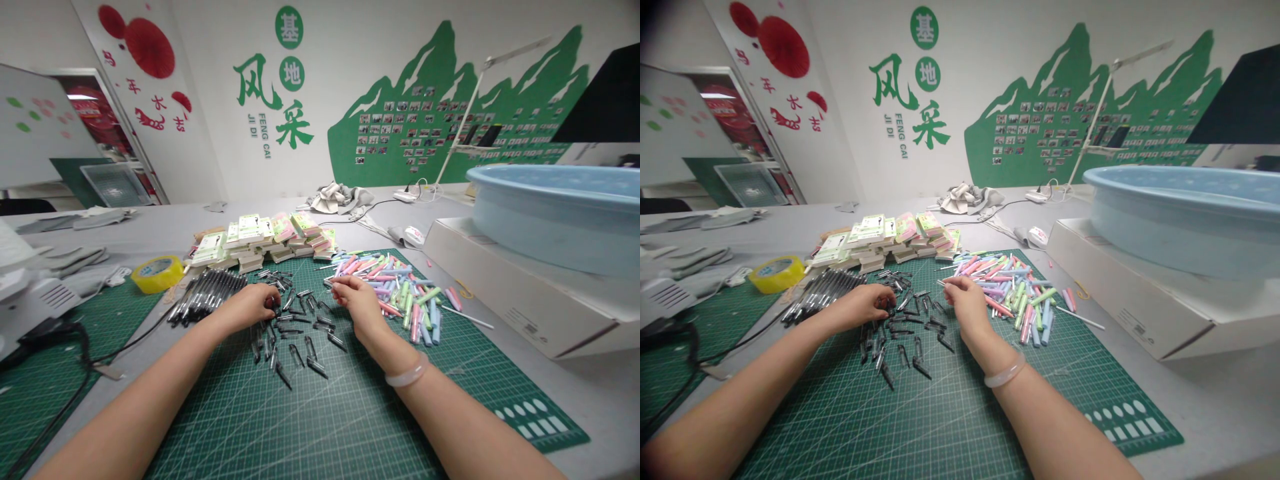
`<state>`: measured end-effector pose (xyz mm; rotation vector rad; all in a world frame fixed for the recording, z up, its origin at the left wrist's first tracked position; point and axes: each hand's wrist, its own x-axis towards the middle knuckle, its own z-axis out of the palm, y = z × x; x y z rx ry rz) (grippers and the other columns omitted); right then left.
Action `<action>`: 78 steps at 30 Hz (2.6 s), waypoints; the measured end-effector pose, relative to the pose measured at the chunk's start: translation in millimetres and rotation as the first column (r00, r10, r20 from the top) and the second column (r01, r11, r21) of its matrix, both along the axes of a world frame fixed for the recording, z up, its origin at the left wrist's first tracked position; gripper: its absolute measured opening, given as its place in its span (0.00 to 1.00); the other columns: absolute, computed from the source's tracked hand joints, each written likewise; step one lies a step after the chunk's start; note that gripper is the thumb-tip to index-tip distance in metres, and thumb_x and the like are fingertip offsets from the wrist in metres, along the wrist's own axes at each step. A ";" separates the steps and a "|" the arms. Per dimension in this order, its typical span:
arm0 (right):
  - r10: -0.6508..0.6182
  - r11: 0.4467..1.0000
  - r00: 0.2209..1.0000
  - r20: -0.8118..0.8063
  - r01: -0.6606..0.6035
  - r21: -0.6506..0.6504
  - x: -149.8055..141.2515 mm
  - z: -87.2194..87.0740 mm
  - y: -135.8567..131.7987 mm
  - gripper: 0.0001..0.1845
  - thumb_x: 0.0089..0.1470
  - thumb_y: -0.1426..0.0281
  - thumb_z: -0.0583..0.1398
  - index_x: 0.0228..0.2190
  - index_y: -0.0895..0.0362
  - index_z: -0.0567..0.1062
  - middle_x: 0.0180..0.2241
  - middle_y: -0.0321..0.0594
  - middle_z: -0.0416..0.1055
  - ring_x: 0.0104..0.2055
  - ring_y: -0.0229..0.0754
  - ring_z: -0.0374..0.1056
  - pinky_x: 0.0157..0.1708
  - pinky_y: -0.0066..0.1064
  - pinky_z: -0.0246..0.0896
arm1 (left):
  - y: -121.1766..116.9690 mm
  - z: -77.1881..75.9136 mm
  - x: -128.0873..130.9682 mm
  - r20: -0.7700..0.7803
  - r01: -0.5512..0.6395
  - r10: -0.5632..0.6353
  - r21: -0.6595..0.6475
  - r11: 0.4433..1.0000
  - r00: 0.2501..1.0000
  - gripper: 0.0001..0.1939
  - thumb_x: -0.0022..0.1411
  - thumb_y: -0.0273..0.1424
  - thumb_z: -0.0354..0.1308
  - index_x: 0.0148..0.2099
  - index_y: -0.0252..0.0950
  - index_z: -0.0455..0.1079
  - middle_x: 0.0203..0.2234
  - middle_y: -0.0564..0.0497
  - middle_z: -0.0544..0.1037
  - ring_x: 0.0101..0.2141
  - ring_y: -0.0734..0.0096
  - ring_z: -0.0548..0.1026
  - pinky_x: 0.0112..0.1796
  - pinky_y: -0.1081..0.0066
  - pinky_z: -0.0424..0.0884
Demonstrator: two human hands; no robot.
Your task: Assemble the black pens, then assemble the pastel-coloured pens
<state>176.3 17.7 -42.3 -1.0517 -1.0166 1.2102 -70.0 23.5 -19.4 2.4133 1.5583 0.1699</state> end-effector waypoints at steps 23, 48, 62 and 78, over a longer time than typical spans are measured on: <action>0.005 1.000 1.000 0.010 -0.005 0.000 -1.2 -1.1 0.2 0.09 0.38 0.69 0.62 0.27 0.59 0.75 0.22 0.36 0.69 0.24 0.36 0.63 0.24 0.28 0.56 | -1.1 4.2 0.7 -0.025 0.039 -0.037 0.104 0.994 0.999 0.08 0.53 0.32 0.55 0.36 0.41 0.73 0.32 0.52 0.76 0.33 0.67 0.72 0.33 0.73 0.64; 0.320 0.943 0.946 0.045 -0.323 0.077 -16.8 7.1 -18.8 0.08 0.42 0.70 0.63 0.28 0.59 0.76 0.20 0.34 0.69 0.22 0.34 0.60 0.24 0.26 0.54 | -31.4 5.8 55.4 0.664 -0.021 0.071 -0.082 0.996 0.745 0.12 0.57 0.33 0.54 0.44 0.37 0.70 0.27 0.53 0.75 0.25 0.73 0.72 0.27 0.74 0.68; 0.265 0.949 0.935 0.237 -0.297 0.107 -20.6 5.5 -20.5 0.06 0.39 0.72 0.63 0.25 0.59 0.75 0.23 0.34 0.70 0.26 0.36 0.64 0.28 0.28 0.59 | -42.2 7.9 62.5 0.520 -0.115 -0.059 0.296 0.948 0.852 0.12 0.59 0.26 0.54 0.44 0.41 0.72 0.35 0.52 0.76 0.35 0.71 0.73 0.37 0.72 0.68; 0.268 0.953 0.944 0.194 -0.289 0.094 -20.3 5.1 -20.2 0.03 0.40 0.72 0.62 0.24 0.59 0.74 0.20 0.33 0.69 0.23 0.36 0.64 0.25 0.27 0.58 | -50.0 3.0 63.5 0.067 0.115 -0.183 0.561 0.820 0.981 0.18 0.66 0.30 0.45 0.56 0.37 0.63 0.35 0.47 0.73 0.38 0.67 0.71 0.40 0.68 0.68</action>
